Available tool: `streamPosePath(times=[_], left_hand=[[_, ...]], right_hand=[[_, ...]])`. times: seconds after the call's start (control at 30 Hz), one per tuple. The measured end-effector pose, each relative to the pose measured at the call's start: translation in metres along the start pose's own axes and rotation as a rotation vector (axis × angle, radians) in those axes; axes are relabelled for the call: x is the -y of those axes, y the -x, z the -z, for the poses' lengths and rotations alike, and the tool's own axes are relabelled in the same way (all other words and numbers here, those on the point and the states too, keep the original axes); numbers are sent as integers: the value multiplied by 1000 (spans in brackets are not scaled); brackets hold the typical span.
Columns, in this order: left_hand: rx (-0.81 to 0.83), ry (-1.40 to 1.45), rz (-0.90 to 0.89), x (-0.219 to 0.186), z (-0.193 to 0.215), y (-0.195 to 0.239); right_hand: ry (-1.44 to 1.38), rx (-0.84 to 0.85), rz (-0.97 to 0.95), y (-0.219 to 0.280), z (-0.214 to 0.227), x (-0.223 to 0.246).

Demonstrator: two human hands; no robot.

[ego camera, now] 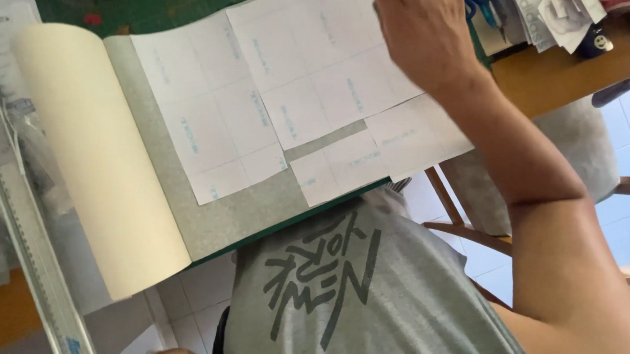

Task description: Cutting out printed vinyl stickers from a larger sheet using scissors and aligning them on a work surface.

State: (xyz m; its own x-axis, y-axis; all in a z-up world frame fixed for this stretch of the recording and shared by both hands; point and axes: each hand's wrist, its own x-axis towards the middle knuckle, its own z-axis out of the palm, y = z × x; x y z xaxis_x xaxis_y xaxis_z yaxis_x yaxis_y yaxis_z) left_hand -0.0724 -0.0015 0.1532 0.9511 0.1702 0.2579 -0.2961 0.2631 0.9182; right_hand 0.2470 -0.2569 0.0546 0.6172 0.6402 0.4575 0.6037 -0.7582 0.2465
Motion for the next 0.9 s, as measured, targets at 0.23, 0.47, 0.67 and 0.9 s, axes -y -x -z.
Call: streamPosePath(times=[0.23, 0.47, 0.67, 0.9], left_hand=[[84, 466, 378, 105, 18, -53], [-133, 228, 401, 150, 38, -64], [274, 7, 337, 131, 45, -72], [453, 116, 324, 125, 38, -78]], right_hand=[[-202, -213, 359, 75, 56, 53], [-424, -176, 452, 84, 31, 16], [347, 65, -92, 86, -25, -84], [195, 394, -209, 63, -47, -98]])
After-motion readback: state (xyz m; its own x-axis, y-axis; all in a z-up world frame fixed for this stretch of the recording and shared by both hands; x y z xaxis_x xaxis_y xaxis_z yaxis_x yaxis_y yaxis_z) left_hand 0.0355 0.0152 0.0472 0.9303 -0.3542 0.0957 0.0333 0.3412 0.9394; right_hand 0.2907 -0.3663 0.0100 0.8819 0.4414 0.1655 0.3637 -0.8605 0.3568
